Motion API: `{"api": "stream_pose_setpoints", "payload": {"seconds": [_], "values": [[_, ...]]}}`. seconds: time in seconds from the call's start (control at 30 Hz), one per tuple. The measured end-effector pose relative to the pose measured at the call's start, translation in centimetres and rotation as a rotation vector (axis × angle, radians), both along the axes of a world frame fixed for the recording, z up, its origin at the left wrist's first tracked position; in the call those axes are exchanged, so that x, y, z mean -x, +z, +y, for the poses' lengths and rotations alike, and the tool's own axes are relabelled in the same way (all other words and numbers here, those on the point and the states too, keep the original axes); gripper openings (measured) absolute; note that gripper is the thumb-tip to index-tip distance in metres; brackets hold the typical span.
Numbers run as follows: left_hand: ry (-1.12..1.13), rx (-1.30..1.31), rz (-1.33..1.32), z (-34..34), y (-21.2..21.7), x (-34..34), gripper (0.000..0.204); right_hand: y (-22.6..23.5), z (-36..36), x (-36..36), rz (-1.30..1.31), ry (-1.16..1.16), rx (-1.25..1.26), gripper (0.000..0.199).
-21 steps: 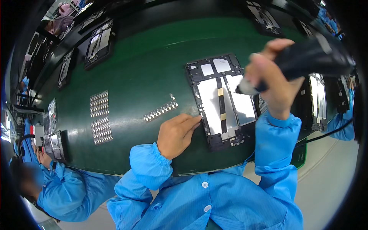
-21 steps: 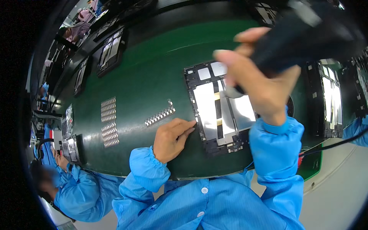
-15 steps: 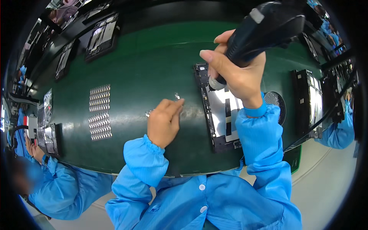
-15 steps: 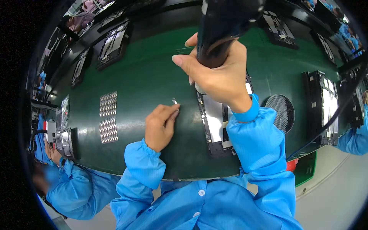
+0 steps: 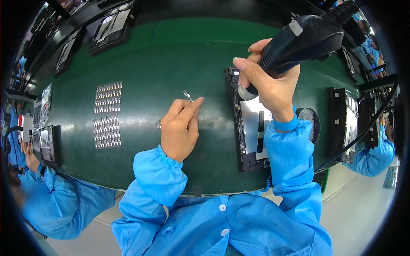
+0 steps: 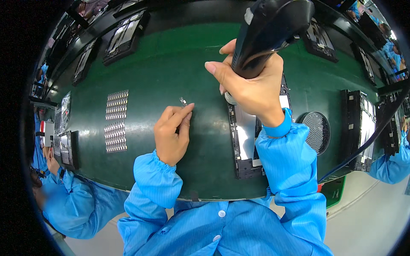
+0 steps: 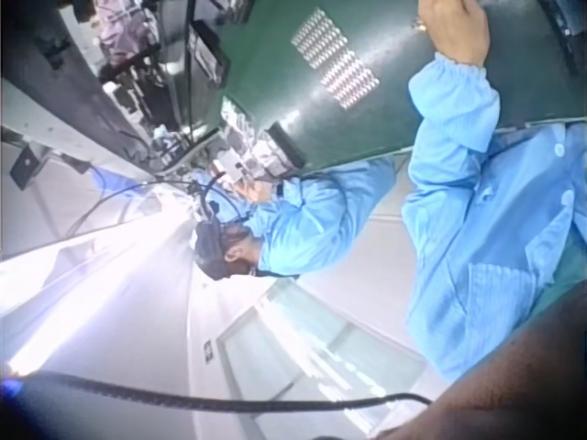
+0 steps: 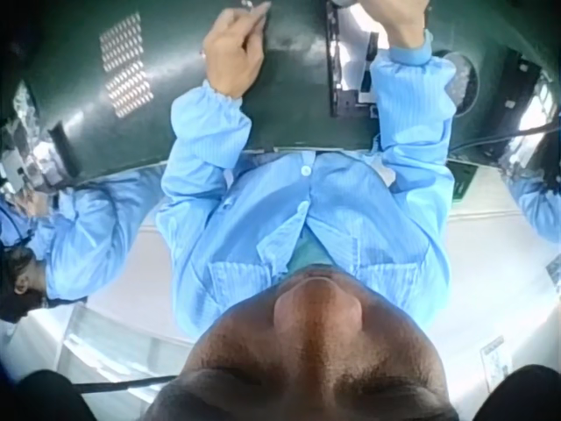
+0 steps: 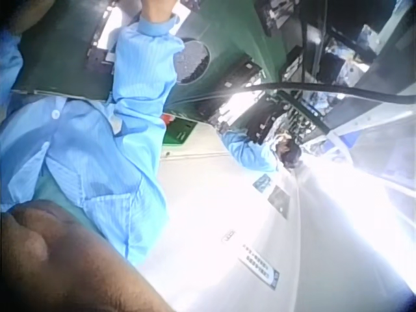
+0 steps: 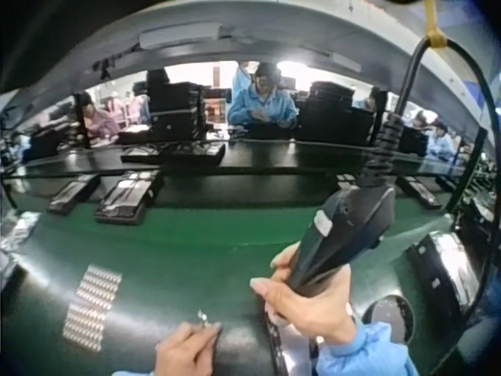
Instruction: Assembling internal components and securing parts of tablet-like devices using an electric screwdriver on a production line.
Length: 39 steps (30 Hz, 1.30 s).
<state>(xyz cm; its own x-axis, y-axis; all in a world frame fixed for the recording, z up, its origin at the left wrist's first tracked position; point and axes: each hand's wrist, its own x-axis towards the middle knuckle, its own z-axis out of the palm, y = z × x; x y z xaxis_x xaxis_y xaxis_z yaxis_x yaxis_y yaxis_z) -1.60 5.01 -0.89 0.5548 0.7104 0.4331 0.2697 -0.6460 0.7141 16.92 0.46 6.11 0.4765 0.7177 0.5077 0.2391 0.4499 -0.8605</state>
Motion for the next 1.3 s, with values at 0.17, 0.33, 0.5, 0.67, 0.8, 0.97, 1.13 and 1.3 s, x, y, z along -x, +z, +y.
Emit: {"api": "stream_pose_setpoints", "payload": {"seconds": [0.17,0.33,0.5,0.67,0.8,0.97,1.13,1.3], "values": [[-0.035,0.031,-0.036,0.0,-0.1,0.0,0.019,-0.3,0.1,0.0,0.012,0.005,-0.001,0.023],[-0.028,0.176,-0.053,-0.2,0.1,0.2,0.017,-0.6,0.0,-0.1,0.006,0.009,0.006,0.024],[-0.038,0.101,-0.076,0.0,-0.2,0.2,0.018,-0.6,0.0,0.0,0.017,0.016,0.009,0.024],[-0.077,0.121,-0.087,-0.5,-0.2,-0.5,0.017,0.2,-0.2,0.5,0.044,0.036,-0.014,0.024],[-0.195,0.197,-0.097,-1.1,0.3,-2.7,0.019,0.7,-0.9,1.2,0.041,0.057,-0.021,0.023],[-0.275,0.22,0.005,-1.0,0.9,-3.7,0.019,0.6,-1.0,1.3,-0.057,0.111,-0.051,0.03],[-0.306,0.225,0.026,-1.2,0.9,-4.1,0.016,0.7,-1.1,1.3,-0.062,0.111,-0.052,0.03],[-0.258,0.262,-0.016,-1.3,1.0,-4.2,0.012,0.8,-1.2,1.4,-0.065,0.107,-0.055,0.029]]}}
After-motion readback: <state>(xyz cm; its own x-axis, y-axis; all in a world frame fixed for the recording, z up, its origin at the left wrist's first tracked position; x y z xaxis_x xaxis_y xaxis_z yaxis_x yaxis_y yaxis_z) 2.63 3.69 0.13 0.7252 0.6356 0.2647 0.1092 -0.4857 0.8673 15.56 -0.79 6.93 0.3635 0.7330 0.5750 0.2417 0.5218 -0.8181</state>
